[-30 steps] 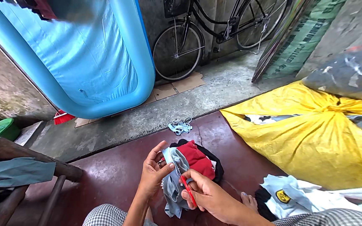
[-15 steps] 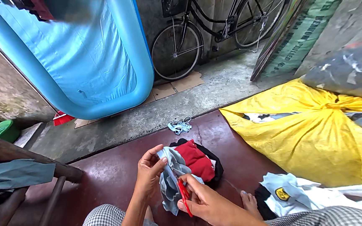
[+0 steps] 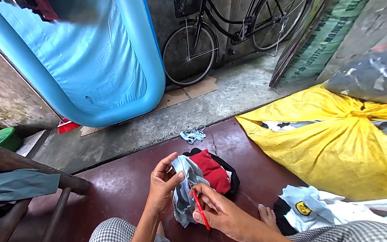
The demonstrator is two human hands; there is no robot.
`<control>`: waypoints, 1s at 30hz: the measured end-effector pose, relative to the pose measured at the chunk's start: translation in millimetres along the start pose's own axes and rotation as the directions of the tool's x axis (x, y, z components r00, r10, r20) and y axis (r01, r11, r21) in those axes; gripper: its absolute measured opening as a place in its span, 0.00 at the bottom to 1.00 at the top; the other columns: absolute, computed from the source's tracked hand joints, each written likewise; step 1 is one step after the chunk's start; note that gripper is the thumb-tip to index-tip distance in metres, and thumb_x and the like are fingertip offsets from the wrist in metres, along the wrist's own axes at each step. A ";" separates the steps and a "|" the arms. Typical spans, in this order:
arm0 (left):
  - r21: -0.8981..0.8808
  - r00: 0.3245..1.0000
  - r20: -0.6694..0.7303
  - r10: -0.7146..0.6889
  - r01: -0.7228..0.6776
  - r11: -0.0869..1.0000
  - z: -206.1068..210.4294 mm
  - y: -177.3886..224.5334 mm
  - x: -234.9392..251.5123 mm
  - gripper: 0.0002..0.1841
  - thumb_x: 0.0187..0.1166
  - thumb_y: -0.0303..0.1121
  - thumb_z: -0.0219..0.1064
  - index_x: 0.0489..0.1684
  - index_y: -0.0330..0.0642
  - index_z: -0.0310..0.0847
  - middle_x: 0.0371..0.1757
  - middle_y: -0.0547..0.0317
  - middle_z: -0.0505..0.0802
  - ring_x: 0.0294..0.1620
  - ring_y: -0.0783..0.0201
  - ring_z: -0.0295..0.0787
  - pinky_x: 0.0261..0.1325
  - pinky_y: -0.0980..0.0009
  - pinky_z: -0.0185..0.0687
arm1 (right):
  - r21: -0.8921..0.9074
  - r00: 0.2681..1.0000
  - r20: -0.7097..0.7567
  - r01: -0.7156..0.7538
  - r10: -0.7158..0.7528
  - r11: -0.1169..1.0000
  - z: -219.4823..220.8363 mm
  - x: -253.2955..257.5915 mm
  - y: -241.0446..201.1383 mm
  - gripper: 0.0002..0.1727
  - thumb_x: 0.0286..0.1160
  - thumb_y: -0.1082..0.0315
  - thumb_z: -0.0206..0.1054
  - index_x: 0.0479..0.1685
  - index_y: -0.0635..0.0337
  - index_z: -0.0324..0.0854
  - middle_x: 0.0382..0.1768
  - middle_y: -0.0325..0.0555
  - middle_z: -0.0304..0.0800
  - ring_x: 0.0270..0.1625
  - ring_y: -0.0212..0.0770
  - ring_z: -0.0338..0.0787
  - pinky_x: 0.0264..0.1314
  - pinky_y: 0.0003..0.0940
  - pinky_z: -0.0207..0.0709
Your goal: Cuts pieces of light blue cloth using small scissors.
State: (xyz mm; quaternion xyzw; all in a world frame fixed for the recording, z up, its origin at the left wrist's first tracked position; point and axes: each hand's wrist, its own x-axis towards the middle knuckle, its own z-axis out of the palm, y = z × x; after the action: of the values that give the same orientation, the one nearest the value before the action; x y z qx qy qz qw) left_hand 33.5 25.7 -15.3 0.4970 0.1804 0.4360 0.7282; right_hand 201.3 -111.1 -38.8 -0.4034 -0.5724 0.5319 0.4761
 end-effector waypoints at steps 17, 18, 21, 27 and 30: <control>0.059 0.999 0.017 0.044 -0.045 0.997 -1.9 -0.1 1.0 0.35 0.66 0.19 0.79 0.79 0.41 0.76 0.64 0.40 0.88 0.56 0.54 0.92 0.60 0.58 0.90 | 0.043 0.999 0.049 -0.008 0.006 0.999 -0.1 0.7 -0.5 0.29 0.81 0.49 0.68 0.72 0.57 0.67 0.36 0.39 0.82 0.34 0.32 0.84 0.37 0.29 0.80; 0.060 0.999 0.019 0.044 -0.045 0.997 -1.8 0.0 1.1 0.35 0.66 0.19 0.79 0.79 0.41 0.76 0.64 0.40 0.88 0.57 0.54 0.92 0.61 0.58 0.90 | 0.043 0.999 0.045 -0.011 0.009 0.999 -0.2 0.6 -0.5 0.29 0.81 0.49 0.68 0.72 0.57 0.68 0.35 0.39 0.81 0.34 0.31 0.83 0.36 0.29 0.80; 0.067 0.999 0.015 0.042 -0.043 0.997 -2.4 0.6 1.3 0.36 0.66 0.18 0.79 0.80 0.42 0.75 0.66 0.41 0.88 0.57 0.54 0.91 0.61 0.58 0.90 | 0.052 0.999 -0.003 -0.053 0.054 0.997 1.5 -0.2 -3.0 0.26 0.81 0.52 0.68 0.69 0.56 0.71 0.34 0.38 0.82 0.32 0.32 0.83 0.34 0.29 0.80; 0.105 0.998 0.045 0.032 -0.037 0.994 -1.8 2.0 0.3 0.38 0.66 0.20 0.79 0.82 0.44 0.73 0.65 0.41 0.87 0.57 0.54 0.91 0.61 0.58 0.90 | 0.143 0.998 0.049 -0.055 0.049 0.988 0.8 0.1 -3.8 0.25 0.83 0.53 0.66 0.71 0.56 0.67 0.37 0.38 0.83 0.36 0.32 0.86 0.40 0.31 0.83; 0.136 0.998 0.062 0.010 -0.018 0.990 0.0 2.3 -1.7 0.39 0.66 0.21 0.80 0.83 0.43 0.72 0.66 0.40 0.87 0.58 0.53 0.91 0.63 0.56 0.89 | 0.134 0.998 0.059 -0.046 0.038 0.990 -2.8 1.1 -3.6 0.28 0.82 0.50 0.67 0.72 0.57 0.67 0.38 0.39 0.83 0.38 0.34 0.86 0.44 0.33 0.84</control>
State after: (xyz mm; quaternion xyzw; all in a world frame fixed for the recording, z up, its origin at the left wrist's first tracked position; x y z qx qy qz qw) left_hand 31.5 24.6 -13.5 0.5602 0.1840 0.4124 0.6945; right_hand 203.9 -109.7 -35.2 -0.3670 -0.5394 0.5907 0.4749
